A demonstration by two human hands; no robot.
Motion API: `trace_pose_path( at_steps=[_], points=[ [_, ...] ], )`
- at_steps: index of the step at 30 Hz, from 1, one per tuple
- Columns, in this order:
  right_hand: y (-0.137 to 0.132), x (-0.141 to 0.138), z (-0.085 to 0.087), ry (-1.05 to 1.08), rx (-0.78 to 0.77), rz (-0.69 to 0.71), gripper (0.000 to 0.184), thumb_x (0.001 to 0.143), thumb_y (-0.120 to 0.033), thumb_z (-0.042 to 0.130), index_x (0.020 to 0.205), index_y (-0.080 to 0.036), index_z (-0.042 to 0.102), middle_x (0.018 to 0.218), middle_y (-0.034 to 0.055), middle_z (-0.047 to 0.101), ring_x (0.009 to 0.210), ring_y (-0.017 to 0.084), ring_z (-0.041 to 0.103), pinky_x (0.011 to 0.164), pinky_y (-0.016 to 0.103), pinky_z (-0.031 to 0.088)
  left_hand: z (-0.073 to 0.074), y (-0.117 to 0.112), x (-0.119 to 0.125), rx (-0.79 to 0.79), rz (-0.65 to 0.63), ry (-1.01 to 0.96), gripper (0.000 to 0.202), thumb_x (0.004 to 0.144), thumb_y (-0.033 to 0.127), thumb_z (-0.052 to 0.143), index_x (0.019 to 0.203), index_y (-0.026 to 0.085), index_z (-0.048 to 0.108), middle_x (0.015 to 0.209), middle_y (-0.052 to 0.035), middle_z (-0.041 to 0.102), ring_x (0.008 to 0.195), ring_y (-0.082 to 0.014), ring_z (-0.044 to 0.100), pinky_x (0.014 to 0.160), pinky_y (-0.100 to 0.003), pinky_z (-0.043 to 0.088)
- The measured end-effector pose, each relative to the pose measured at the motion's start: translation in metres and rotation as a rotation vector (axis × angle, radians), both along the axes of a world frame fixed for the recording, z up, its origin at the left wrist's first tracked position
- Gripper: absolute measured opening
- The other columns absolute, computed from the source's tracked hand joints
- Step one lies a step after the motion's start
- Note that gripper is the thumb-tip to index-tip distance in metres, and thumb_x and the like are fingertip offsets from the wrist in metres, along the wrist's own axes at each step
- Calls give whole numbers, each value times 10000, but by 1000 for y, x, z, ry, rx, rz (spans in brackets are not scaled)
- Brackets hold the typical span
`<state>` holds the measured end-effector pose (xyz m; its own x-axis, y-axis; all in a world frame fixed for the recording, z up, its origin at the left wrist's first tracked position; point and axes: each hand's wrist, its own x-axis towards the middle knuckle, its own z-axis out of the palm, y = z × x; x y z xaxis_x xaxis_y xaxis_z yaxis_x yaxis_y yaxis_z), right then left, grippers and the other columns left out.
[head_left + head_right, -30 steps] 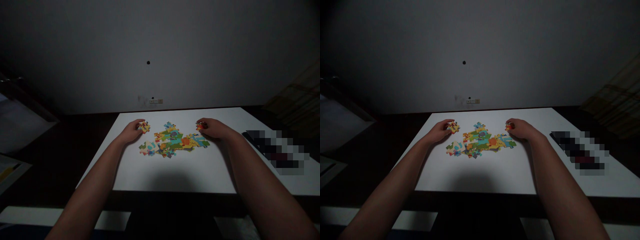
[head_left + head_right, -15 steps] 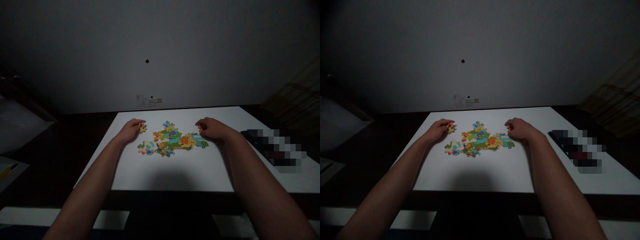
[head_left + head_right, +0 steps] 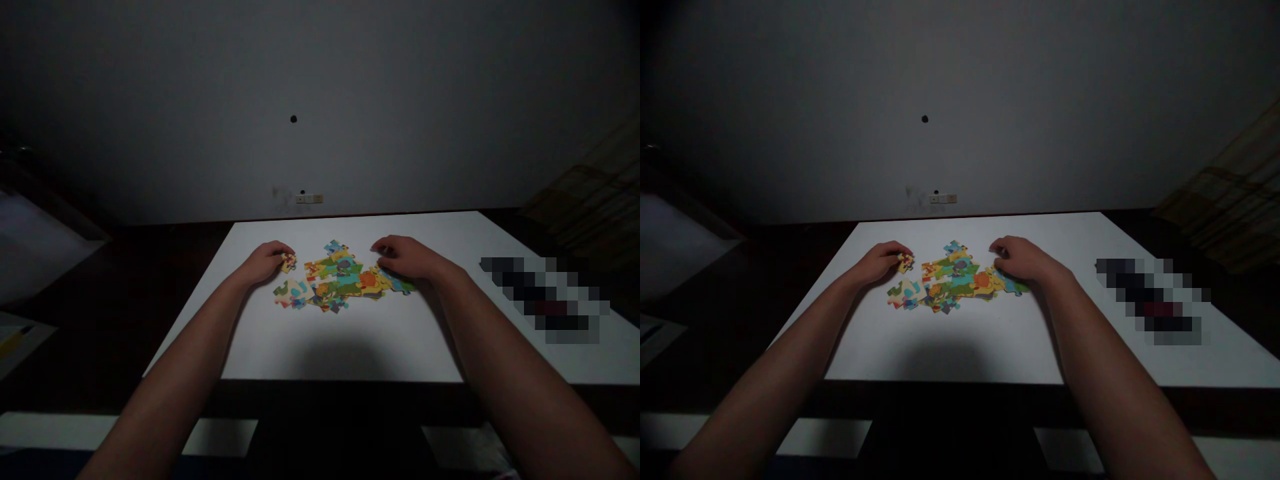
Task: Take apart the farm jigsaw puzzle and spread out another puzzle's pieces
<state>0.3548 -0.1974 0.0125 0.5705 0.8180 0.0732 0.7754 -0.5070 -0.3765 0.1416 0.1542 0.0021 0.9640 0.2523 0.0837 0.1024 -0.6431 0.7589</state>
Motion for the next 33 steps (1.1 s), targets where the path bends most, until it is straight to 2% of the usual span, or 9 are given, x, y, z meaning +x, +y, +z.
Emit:
trace_pose_path(
  at_steps=[5,8,12,14,16,20,25,29,33],
  points=[
    [6,-12,6,32,80,14,353,893,-294,682,1228,-208,755,1153,116,775,999,283,724,916,391,578,2,-9,2,155,-38,-34,335,773,186,533,979,184,797,1120,-112,704,1092,-256,667,1075,-440,508],
    [18,-31,15,34,118,155,347,932,-346,683,1254,-234,749,1250,108,752,1132,295,698,1036,433,542,4,-15,2,250,-117,-68,342,835,165,512,1026,186,795,1141,-111,696,1133,-252,653,1104,-449,494],
    [32,-56,24,66,117,393,481,884,-439,783,1332,-276,720,1344,91,712,1231,303,659,1109,456,500,6,-16,1,432,-140,-107,314,884,192,575,1107,200,796,1338,-131,670,1290,-298,582,1190,-524,411],
    [35,-65,26,70,66,456,578,826,-465,838,1362,-286,712,1350,94,705,1235,318,658,1099,458,505,9,-17,-2,449,-125,-142,303,897,239,618,1141,195,791,1373,-142,656,1307,-308,572,1187,-520,413],
    [35,-68,25,68,18,475,616,793,-424,853,1378,-298,710,1339,92,707,1229,322,664,1090,448,512,14,-19,-6,392,-132,-139,297,900,272,642,1144,186,788,1284,-140,693,1227,-293,615,1128,-478,468],
    [31,-67,23,87,-34,420,700,740,-298,830,1423,-321,683,1372,69,702,1215,312,677,1060,408,539,28,-28,-15,201,-170,-23,312,879,355,722,1138,196,790,1156,-115,728,1027,-258,672,973,-412,535],
    [17,-54,27,147,-103,327,770,676,-262,843,1426,-327,679,1345,52,716,1165,315,693,1005,388,562,35,-32,-20,187,-431,97,680,650,513,954,1257,269,769,1259,-100,673,1158,-305,625,1044,-402,492],
    [10,-36,24,138,36,163,650,782,-349,795,1415,-266,675,1305,96,718,1084,312,708,938,399,574,33,-34,-22,266,-477,150,753,565,523,990,1234,267,758,1254,-108,649,1195,-331,584,1074,-409,465],
    [11,-18,14,-74,161,-39,521,893,-396,703,1382,-219,675,1381,158,673,1167,347,671,996,465,552,35,-36,-25,257,-430,224,626,624,464,940,1179,246,751,1161,-90,664,1051,-283,627,907,-347,509]
  ],
)
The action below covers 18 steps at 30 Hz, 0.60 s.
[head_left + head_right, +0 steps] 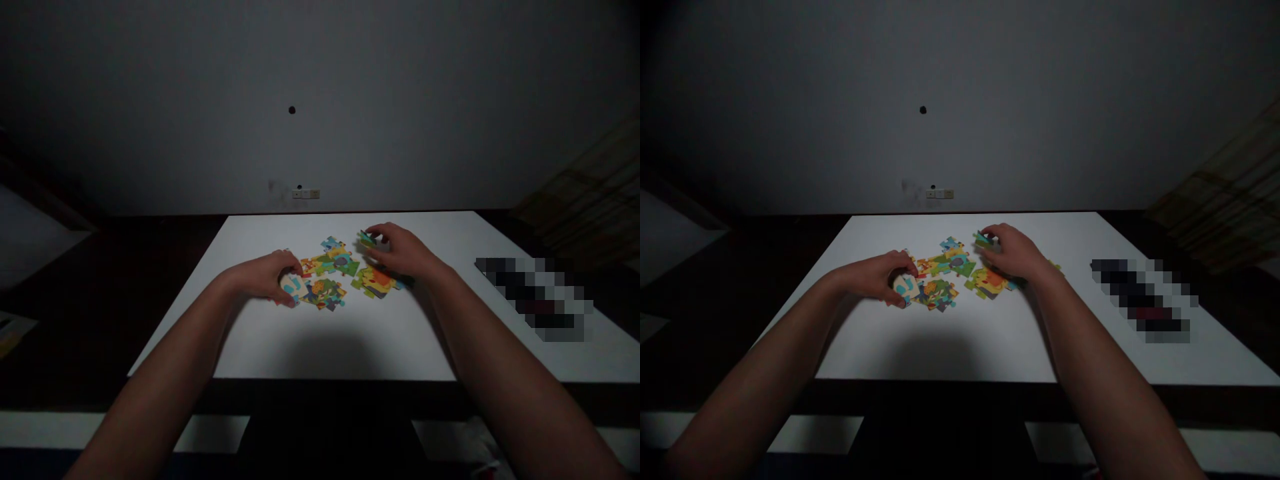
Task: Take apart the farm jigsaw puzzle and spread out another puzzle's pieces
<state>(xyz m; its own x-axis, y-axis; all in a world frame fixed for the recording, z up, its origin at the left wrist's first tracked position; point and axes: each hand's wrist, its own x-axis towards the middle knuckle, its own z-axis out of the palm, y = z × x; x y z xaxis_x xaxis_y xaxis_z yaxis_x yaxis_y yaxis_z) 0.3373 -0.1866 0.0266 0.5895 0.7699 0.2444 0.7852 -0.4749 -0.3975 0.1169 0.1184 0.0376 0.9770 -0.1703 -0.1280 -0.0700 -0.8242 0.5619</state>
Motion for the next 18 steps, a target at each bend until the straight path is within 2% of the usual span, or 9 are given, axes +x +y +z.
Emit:
trace_pose_path(
  at_steps=[3,6,9,11,13,16,18],
  points=[
    [1,7,-7,-99,-128,-51,464,899,-410,678,1308,-194,716,1275,176,717,1131,368,676,966,492,549,2,2,-2,-35,27,64,508,657,440,895,1096,238,735,1053,-53,678,873,-223,629,742,-303,478],
    [0,8,-10,-69,-242,-60,403,915,-422,636,1232,-205,757,1143,152,759,972,332,709,846,458,560,4,6,-2,-79,19,57,443,668,416,869,1054,241,742,948,-27,666,825,-201,598,710,-292,441],
    [-1,7,-8,-44,-263,-78,383,955,-414,573,1218,-219,770,1125,139,773,915,314,715,789,439,555,5,9,-2,-155,14,80,409,693,397,854,1058,239,759,875,-19,632,793,-186,561,697,-287,418],
    [-1,9,-9,-86,-246,-82,384,971,-396,547,1223,-212,771,1160,150,770,999,336,708,838,456,559,5,10,-1,-201,7,116,391,717,394,849,1056,221,758,841,-13,605,762,-168,534,676,-279,397],
    [1,12,-13,-158,-203,-84,414,987,-379,529,1282,-190,749,1260,168,743,1156,362,667,952,480,548,5,11,-1,-233,0,141,390,738,398,850,1053,192,747,818,-5,579,738,-149,507,665,-270,383],
    [5,17,-26,-228,-170,-60,524,1030,-399,485,1466,-147,631,1486,184,626,1355,376,564,1121,511,475,5,10,0,-302,3,156,377,764,387,850,1041,167,720,815,1,559,736,-134,486,667,-261,381],
    [8,19,-33,-232,-209,-29,565,1059,-425,444,1536,-148,565,1568,181,559,1419,375,518,1166,525,440,5,10,1,-370,9,181,358,776,376,850,1020,167,692,798,11,539,720,-127,471,650,-255,372]
  ],
)
